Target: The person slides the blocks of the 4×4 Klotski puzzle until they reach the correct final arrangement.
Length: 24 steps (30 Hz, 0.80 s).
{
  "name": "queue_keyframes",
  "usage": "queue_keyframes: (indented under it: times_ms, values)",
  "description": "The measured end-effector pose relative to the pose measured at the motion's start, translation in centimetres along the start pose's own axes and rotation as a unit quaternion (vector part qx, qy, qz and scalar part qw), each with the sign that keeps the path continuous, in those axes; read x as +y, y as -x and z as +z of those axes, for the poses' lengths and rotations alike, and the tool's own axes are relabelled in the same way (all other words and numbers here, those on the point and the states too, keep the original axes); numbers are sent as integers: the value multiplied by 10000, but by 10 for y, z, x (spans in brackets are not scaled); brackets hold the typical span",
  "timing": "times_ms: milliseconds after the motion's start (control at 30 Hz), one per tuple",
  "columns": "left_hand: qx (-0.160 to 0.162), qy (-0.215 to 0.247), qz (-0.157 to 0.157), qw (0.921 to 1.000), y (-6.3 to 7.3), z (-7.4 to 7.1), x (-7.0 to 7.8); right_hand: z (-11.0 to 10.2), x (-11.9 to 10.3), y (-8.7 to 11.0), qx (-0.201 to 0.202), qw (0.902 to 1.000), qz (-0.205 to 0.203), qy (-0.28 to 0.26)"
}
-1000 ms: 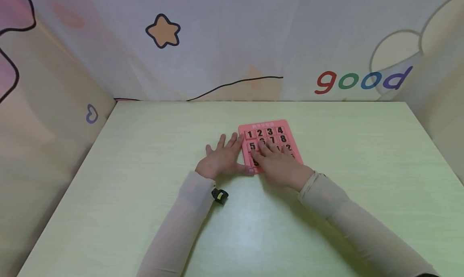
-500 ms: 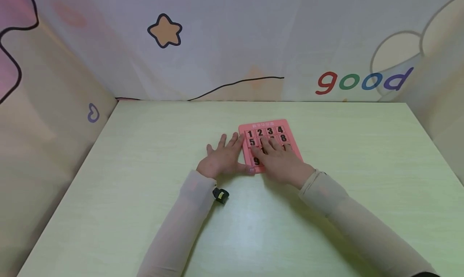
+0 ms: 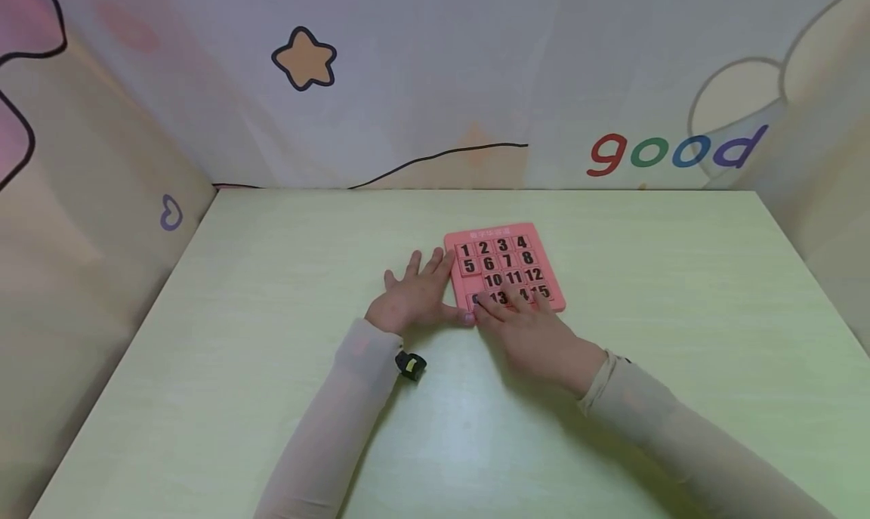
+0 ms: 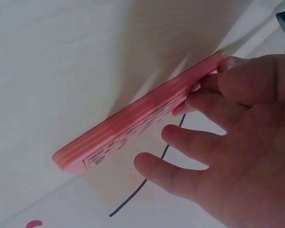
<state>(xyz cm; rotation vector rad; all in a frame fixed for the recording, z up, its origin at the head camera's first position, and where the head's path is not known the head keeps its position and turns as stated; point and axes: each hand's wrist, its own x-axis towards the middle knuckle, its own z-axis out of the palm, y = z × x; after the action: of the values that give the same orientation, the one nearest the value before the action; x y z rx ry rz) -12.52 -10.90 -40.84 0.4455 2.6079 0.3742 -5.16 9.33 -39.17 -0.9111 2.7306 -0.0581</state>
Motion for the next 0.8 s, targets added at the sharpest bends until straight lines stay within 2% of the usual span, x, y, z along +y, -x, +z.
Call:
queue_keyframes:
  times_ms: [400,600,800]
  values:
    - [26,-2,41,10000,1,1,-2,-1,-2,4,-20,9999,-102,-74]
    - [63,-20,51,10000,0,1,-2,-3,4,-5,110,9998,-156,-22]
    - [64,-18,66,10000,1,1,-1,-5,12,-19,1,10000,-59,-35]
